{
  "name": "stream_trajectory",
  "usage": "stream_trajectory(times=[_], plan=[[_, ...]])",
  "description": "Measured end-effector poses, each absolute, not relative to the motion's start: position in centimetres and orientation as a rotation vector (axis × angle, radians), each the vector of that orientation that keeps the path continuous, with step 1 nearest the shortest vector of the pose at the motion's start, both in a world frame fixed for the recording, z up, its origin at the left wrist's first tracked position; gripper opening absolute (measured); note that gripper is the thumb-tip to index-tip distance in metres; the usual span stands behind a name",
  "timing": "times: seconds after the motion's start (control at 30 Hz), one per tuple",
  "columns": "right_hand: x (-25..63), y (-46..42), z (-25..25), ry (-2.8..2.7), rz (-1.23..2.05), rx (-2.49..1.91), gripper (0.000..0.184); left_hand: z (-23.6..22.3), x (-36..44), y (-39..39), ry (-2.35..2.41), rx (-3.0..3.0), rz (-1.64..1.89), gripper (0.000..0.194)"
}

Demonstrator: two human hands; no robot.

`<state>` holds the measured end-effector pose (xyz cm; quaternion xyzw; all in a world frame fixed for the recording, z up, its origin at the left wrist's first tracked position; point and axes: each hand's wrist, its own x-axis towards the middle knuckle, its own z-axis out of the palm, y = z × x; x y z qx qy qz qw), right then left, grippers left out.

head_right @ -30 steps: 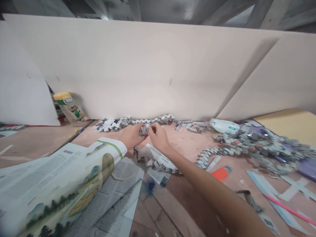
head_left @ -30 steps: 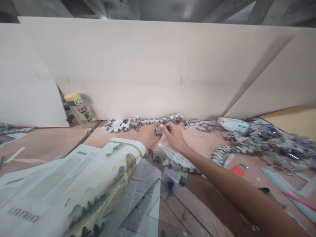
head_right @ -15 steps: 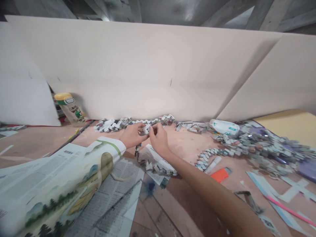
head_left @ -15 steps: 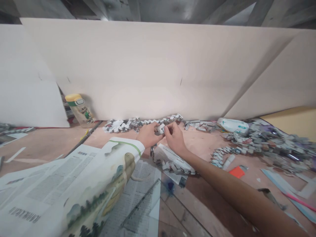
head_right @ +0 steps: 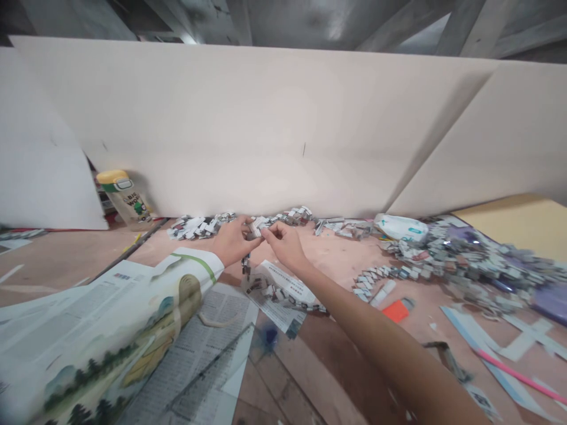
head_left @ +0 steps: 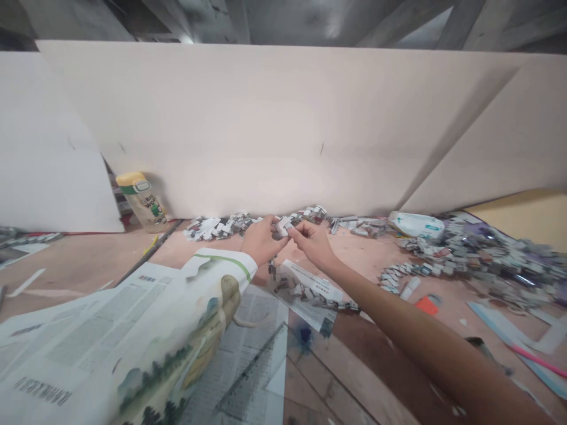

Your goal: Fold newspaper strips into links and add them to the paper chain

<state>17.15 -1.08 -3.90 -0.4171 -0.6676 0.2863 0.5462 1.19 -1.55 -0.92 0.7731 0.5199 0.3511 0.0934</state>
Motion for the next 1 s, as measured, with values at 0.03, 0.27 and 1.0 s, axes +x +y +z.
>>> stream_trajectory(times=[0.03, 0.27, 1.0], plan=[[17.1, -1.1, -3.9, -1.575, 0.681, -0.987, 0.036, -0.9, 1.2, -1.6, 1.532, 2.298, 1.033, 0.038], [17.5, -0.8, -3.7, -1.572, 0.707, -0.967, 0.032, -1.0, 1.2, -1.5, 1.453, 2.318, 1.044, 0.037], [20.6, -1.2, -0.5, -2.076, 0.557, -0.899, 0.04, -2.2, 1.0, -0.1, 0.875, 1.95, 0.878, 0.015]])
